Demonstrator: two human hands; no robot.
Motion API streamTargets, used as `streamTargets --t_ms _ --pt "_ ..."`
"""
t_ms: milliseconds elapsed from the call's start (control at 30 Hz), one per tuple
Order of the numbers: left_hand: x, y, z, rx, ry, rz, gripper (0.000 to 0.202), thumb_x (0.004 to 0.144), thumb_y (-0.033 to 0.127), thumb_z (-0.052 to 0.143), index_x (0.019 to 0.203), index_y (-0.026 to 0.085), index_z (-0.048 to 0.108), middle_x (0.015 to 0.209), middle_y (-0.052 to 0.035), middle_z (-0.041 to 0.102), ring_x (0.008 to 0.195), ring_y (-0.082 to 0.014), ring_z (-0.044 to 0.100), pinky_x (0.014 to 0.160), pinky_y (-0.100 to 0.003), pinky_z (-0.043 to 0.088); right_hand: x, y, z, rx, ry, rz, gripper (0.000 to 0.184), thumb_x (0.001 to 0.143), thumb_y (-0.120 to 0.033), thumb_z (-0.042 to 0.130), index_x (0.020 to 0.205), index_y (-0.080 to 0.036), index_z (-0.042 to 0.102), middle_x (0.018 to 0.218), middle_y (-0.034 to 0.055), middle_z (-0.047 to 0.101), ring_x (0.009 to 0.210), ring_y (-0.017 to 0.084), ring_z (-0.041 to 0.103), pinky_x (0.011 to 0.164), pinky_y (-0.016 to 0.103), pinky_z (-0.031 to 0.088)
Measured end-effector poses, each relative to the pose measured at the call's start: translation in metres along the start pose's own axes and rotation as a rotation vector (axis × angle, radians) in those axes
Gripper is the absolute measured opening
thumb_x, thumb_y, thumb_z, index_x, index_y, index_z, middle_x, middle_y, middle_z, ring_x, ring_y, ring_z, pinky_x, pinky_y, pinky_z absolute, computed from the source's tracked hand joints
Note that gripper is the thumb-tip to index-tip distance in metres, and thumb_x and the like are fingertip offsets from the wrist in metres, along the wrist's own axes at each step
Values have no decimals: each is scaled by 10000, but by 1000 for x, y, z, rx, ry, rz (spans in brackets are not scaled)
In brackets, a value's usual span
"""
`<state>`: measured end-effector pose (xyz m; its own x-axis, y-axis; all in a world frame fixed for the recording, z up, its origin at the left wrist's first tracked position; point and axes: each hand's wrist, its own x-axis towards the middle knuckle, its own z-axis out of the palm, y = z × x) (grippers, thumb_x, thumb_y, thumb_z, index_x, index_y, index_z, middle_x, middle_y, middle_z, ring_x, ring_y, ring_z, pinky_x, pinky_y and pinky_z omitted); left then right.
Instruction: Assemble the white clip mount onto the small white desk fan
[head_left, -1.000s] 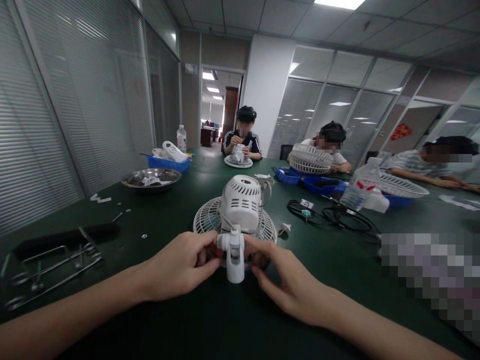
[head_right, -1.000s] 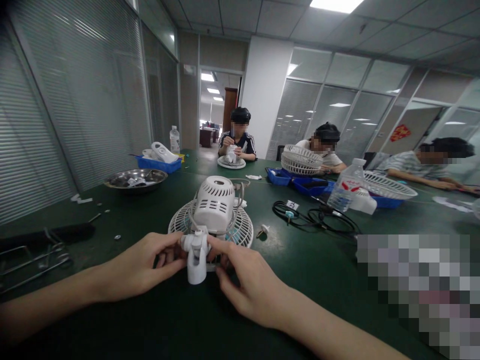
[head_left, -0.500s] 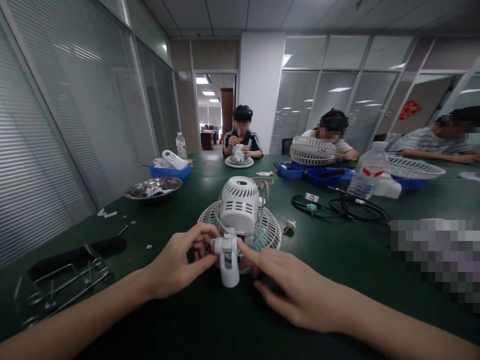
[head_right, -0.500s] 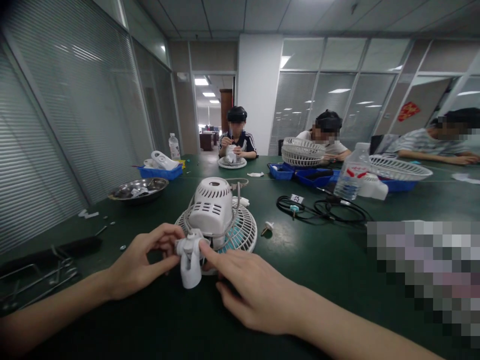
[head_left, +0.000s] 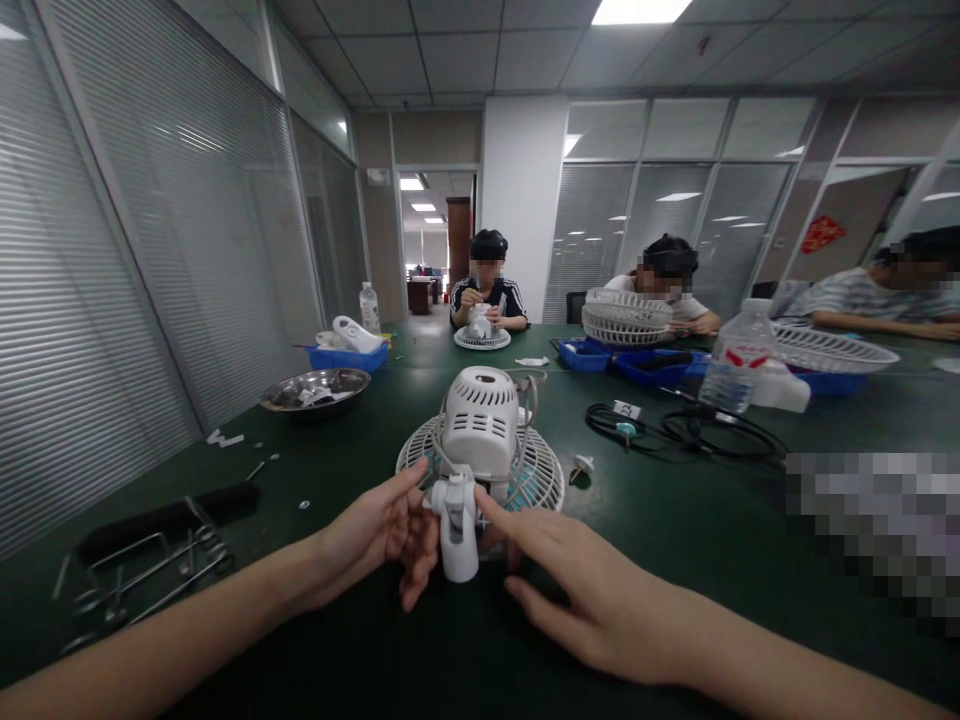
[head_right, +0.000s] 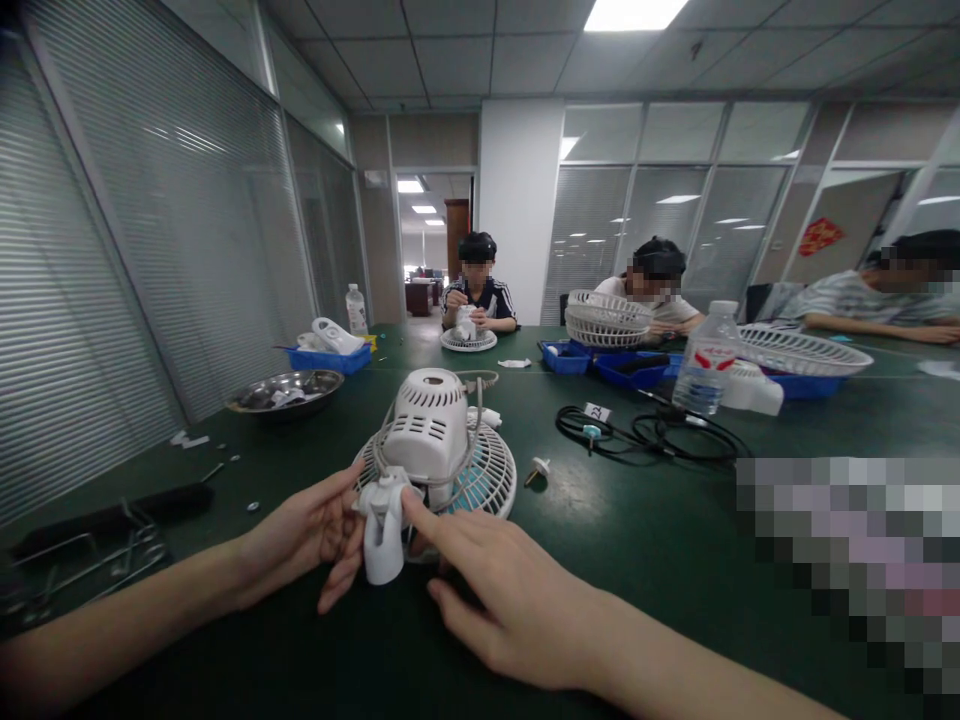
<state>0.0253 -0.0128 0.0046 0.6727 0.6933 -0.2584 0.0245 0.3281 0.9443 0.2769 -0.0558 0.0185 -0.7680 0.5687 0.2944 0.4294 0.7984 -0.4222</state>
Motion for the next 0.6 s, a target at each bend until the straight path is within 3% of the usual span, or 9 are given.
streamTargets --t_ms 233,367,467,600 --pt "-5 8 1 393 119 64 761 828 783 300 697 98 604 536 -59 618 396 -135 585 365 -204 394 0 -3 2 -7 2 -5 751 907 -151 473 1540 -246 81 1160 90 600 991 183 573 914 379 482" --pt "-14 10 5 485 258 255 492 903 618 430 919 140 545 658 -8 639 437 -82 581 388 -152 377 0 -3 3 4 -2 -2 752 906 -133 471 1537 -263 82 1181 78 597 986 174 581 906 367 486" --pt "-14 9 4 409 203 330 381 903 530 512 1044 181 456 691 11 644 441 -98 604 380 -155 409 0 -3 3 0 2 -23 772 912 -128 464 1535 -291 39 1202 61 596 993 162 583 913 355 481" --pt "-8 7 -1 216 68 237 366 878 513 559 961 182 427 695 -7 659 434 -121 627 367 -165 435 -1 0 0 -25 -1 -41 734 929 -140 442 1537 -279 57 1204 68 606 1016 170 586 914 359 479"
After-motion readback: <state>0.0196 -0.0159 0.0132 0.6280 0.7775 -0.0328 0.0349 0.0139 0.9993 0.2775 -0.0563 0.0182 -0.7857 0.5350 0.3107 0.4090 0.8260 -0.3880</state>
